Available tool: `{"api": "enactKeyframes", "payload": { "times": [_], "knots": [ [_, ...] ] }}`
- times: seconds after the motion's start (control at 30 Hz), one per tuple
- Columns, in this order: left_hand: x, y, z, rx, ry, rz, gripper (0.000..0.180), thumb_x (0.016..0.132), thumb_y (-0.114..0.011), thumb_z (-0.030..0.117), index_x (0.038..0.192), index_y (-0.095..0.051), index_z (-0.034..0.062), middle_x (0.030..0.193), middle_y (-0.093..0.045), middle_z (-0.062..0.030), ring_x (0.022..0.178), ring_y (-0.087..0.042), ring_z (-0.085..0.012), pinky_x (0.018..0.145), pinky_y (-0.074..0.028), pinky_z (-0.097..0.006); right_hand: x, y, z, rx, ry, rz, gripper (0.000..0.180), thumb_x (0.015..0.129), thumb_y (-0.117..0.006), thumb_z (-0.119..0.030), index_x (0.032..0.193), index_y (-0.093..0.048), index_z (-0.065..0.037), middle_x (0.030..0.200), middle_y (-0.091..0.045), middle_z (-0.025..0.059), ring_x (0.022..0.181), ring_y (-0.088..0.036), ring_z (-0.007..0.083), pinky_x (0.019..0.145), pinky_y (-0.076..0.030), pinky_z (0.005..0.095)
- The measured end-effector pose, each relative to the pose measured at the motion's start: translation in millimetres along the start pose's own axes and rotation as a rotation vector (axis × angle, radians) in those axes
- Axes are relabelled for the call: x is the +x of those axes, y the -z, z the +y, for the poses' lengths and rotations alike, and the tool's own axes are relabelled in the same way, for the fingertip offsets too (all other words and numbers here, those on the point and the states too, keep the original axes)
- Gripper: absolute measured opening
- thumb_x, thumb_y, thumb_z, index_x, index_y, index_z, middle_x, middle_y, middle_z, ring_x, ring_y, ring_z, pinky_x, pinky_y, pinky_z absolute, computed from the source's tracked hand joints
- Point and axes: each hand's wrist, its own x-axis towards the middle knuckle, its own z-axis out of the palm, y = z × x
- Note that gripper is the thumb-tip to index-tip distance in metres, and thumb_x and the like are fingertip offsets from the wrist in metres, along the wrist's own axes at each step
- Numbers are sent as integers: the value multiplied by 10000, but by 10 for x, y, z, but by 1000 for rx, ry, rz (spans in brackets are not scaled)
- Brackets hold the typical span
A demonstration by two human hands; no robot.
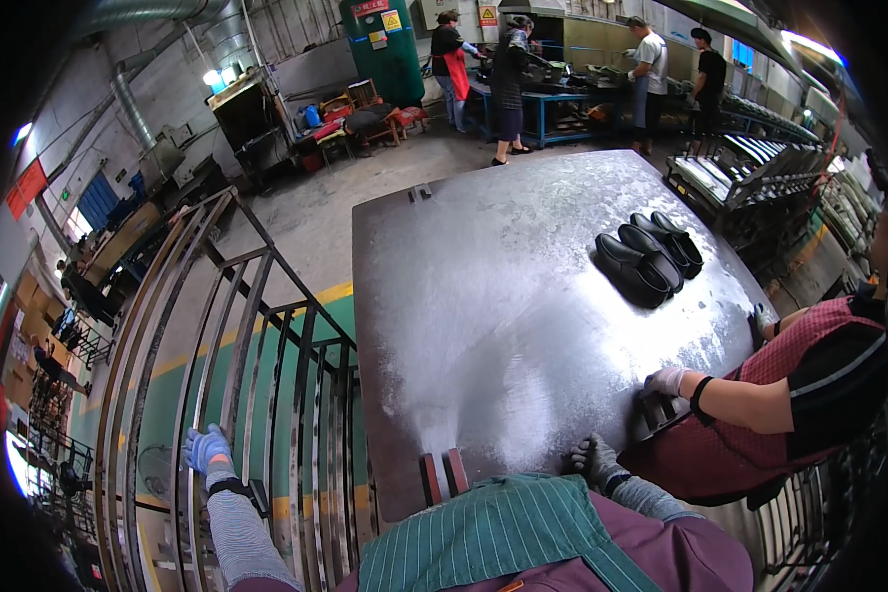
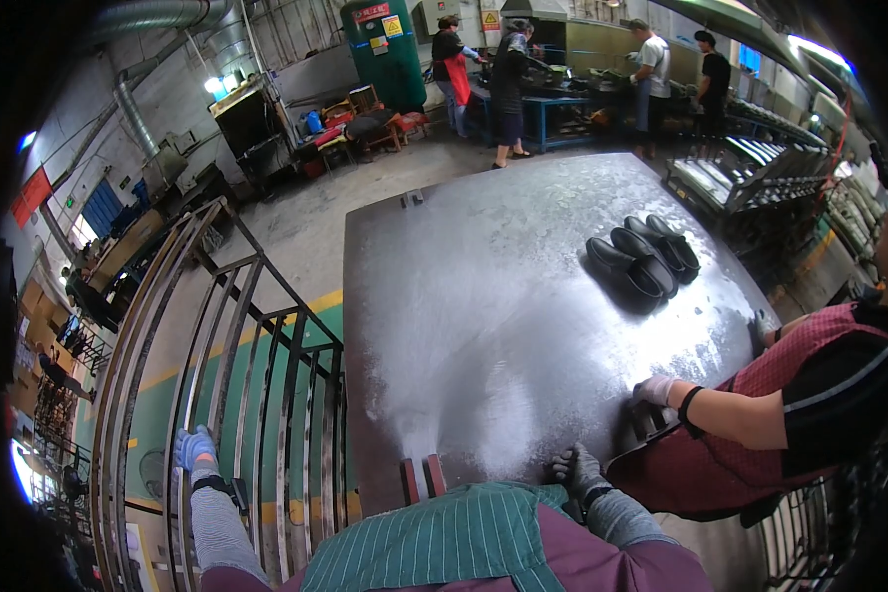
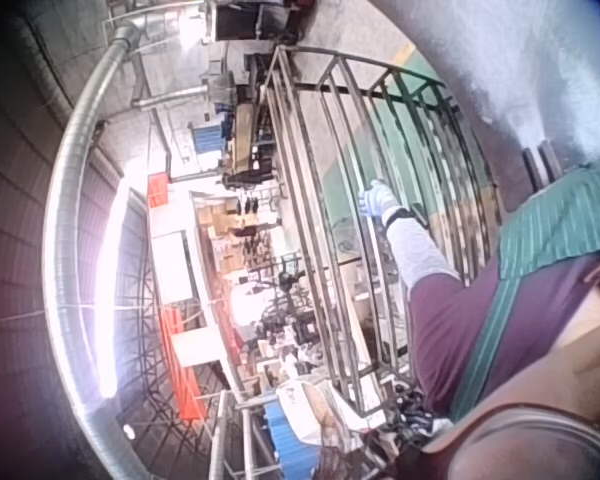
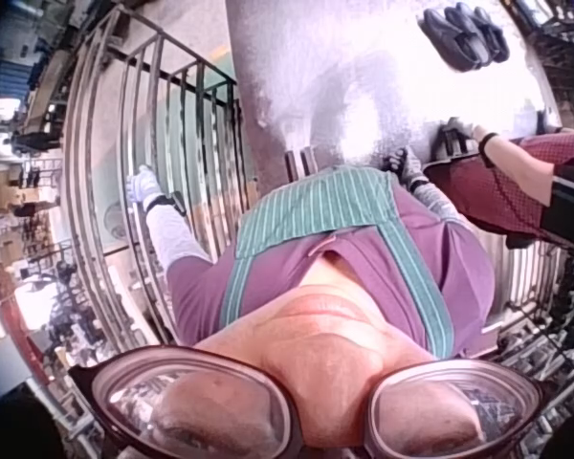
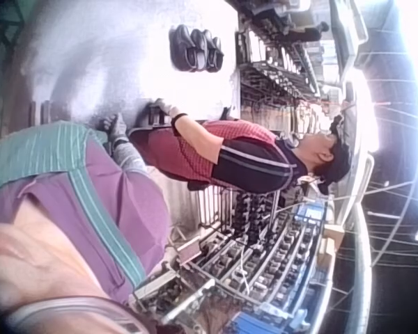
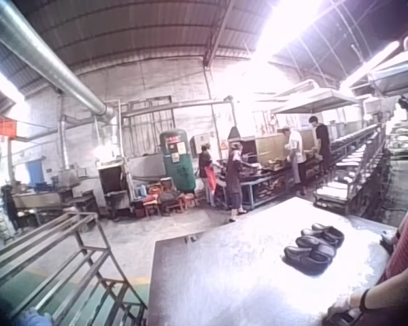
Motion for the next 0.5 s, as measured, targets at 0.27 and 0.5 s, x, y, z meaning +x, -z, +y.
{"api": "enactKeyframes", "payload": {
  "times": [0.27,0.5],
  "knots": [
    [-14,28,5,-9,-2,-10,629,843,-516,485,1342,-434,111,1342,-463,-160,1265,-406,-338,1040,-299,-484,-12,10,-1,3,-10,-36,251,887,-445,-300,683,-388,-165,592,-399,12,464,-377,133,409,-284,265],
    [13,-21,-23,3,-3,6,631,841,-508,493,1335,-439,109,1321,-476,-160,1246,-424,-334,1032,-303,-488,-17,18,1,13,-15,-22,264,893,-440,-305,679,-380,-160,585,-378,9,456,-362,131,400,-272,262]
  ]
}}
